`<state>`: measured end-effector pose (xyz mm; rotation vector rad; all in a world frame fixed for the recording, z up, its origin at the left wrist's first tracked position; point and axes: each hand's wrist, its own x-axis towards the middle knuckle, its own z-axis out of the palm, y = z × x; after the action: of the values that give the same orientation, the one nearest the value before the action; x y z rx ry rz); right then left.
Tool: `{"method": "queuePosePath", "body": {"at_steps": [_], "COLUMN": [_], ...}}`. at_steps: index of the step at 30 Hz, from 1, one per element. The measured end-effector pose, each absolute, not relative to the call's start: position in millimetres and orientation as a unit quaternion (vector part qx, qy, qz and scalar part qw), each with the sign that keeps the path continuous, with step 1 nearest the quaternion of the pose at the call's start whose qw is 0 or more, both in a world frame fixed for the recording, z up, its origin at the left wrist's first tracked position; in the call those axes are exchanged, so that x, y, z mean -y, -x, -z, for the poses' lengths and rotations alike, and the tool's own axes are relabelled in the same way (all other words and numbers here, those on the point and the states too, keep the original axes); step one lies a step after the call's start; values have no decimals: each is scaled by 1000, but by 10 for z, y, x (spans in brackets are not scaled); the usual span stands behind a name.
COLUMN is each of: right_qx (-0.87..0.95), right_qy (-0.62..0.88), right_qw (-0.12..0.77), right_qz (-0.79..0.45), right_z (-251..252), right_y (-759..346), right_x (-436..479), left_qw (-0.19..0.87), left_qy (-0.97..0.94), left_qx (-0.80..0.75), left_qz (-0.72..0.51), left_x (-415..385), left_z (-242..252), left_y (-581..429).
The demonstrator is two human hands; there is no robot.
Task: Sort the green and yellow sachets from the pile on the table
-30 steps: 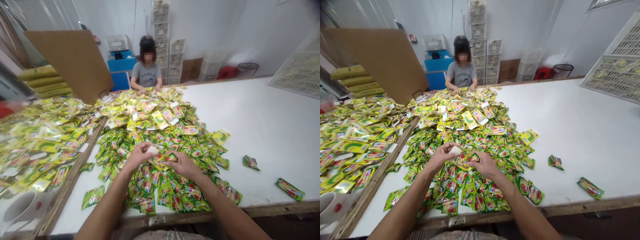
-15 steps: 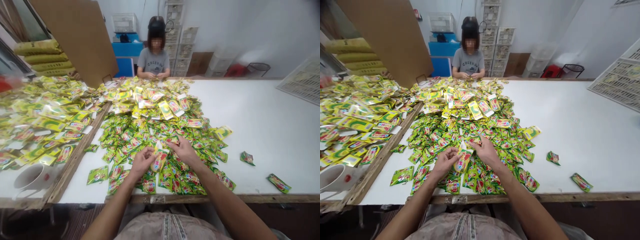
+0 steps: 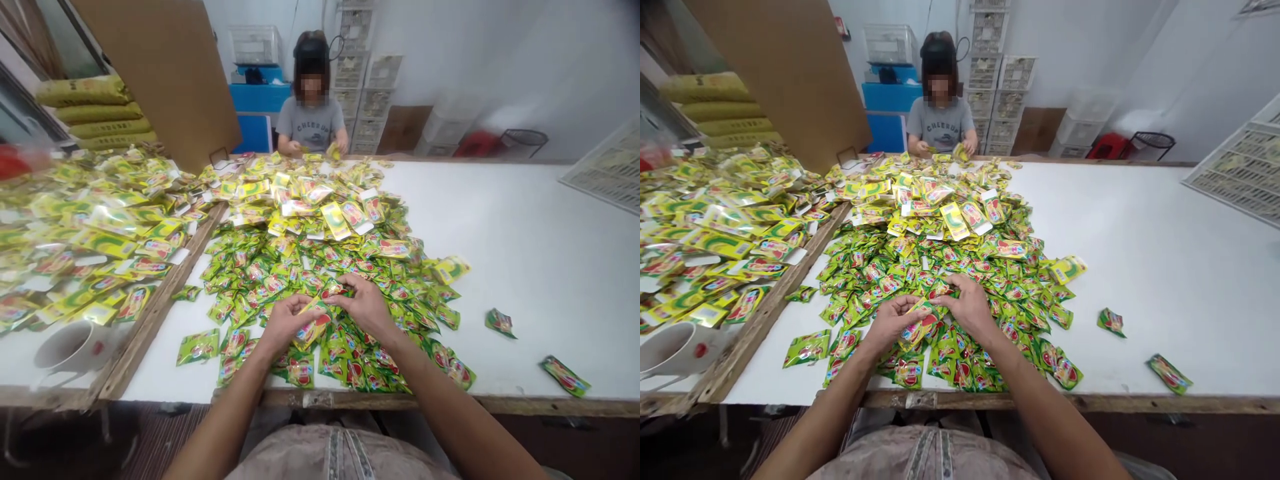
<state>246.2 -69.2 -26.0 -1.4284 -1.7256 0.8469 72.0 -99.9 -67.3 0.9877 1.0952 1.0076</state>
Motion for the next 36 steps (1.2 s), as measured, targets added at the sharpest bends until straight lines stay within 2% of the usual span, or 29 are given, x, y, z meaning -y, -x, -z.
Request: {"method": "queuePosePath", "body": {"at_steps": [6, 17, 22, 27, 30, 33, 36], "right_qx": [605, 677, 690, 723, 696, 658, 685], "right_qy": [575, 560, 556, 511, 491, 491, 485], "right_qw": [395, 403, 363, 279, 312, 358, 345], "right_qz": [-385, -256, -289, -372, -421, -446, -420], "right_z": [384, 420, 441, 417, 470, 535, 493], "right_y": [-2433, -2451, -2386, -2282, -2204, -2083, -1993], "right_x": [763, 945, 983, 923, 821, 694, 482], "left_qw": [680, 662, 659, 648, 647, 594, 553], "left_qy": [-393, -380, -390, -412, -412, -486, -538], "left_qx": [-461, -461, -459, -466, -471, -482, -526], "left_qz": [-414, -452, -451, -439, -436, -424, -359], "left_x": [1002, 1021, 1006, 973, 956, 899, 720], "left_z": [658, 709, 686, 635, 626, 633, 567], "left_y": [-742, -777, -749, -686, -675, -613, -295]}}
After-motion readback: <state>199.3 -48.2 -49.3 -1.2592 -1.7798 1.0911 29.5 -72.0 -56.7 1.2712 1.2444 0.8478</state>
